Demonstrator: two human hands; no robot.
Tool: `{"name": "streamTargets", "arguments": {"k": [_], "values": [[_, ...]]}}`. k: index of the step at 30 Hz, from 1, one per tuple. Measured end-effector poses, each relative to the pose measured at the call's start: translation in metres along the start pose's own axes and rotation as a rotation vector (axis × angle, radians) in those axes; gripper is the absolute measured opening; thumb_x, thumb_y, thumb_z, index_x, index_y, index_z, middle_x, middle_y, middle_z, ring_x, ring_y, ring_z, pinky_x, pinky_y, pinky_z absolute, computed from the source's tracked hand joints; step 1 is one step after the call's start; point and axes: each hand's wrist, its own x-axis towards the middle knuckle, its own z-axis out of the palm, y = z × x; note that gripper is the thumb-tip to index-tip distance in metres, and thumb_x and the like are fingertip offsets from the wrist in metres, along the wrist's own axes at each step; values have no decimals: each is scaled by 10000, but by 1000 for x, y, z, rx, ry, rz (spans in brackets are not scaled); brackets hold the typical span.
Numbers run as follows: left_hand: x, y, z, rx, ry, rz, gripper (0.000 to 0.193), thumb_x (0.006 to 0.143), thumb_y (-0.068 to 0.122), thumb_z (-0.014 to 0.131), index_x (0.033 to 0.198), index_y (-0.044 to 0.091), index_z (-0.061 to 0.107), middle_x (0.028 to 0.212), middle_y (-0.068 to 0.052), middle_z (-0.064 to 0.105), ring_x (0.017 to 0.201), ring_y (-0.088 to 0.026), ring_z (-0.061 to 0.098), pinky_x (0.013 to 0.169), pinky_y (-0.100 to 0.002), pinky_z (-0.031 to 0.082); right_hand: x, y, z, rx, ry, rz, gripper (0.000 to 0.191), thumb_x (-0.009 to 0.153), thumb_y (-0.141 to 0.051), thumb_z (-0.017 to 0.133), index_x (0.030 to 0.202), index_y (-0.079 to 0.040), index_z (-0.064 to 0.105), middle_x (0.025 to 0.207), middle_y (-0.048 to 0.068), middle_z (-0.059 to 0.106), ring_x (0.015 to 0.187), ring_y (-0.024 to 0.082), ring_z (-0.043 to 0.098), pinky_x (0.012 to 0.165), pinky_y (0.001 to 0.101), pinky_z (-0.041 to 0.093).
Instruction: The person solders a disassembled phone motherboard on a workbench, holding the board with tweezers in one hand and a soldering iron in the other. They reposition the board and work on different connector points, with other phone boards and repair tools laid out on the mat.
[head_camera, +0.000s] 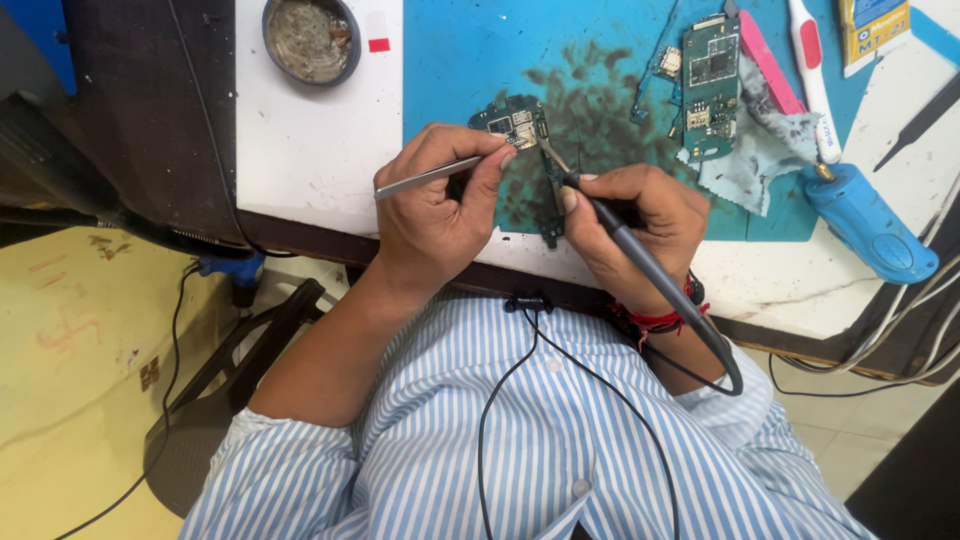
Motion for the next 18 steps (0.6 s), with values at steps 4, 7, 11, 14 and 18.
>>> {"name": "streamTargets", "arguments": {"k": [4,7,11,14,18], "values": [[0,0,0,6,5,11,94,1040,86,744,1050,38,663,944,-74,711,785,-125,714,658,-247,565,0,0,-1,-1,-24,-23,133,944,-4,816,999,25,699,867,85,721,683,73,650,594,204,478],[-1,1,-1,10,5,12,96,1041,85,743,1050,37,661,945,-75,711,786,-125,714,659,-246,566,0,-1,0,-11,-9,-5,137,936,-3,822,983,26,696,845,82,719,681,73,638,583,203,467],[-1,1,0,4,6,-12,90,1033,78,746,1042,38,665,932,-74,712,765,-121,710,644,-244,560,1,-1,-2,-7,-27,-9,132,943,-2,818,995,28,701,853,85,719,653,64,636,580,201,463],[0,1,0,18,7,23,92,1043,82,743,1053,41,661,953,-71,714,817,-134,726,687,-254,576,1,-2,0,-7,-6,0,133,943,-3,820,986,21,697,854,82,725,688,70,645,582,201,471],[0,1,1,-8,5,-27,89,1025,77,745,1032,36,666,928,-75,715,777,-130,723,647,-250,570,2,-1,-2,4,-37,-26,130,940,3,816,1000,24,703,856,83,721,703,78,643,578,200,469]]}}
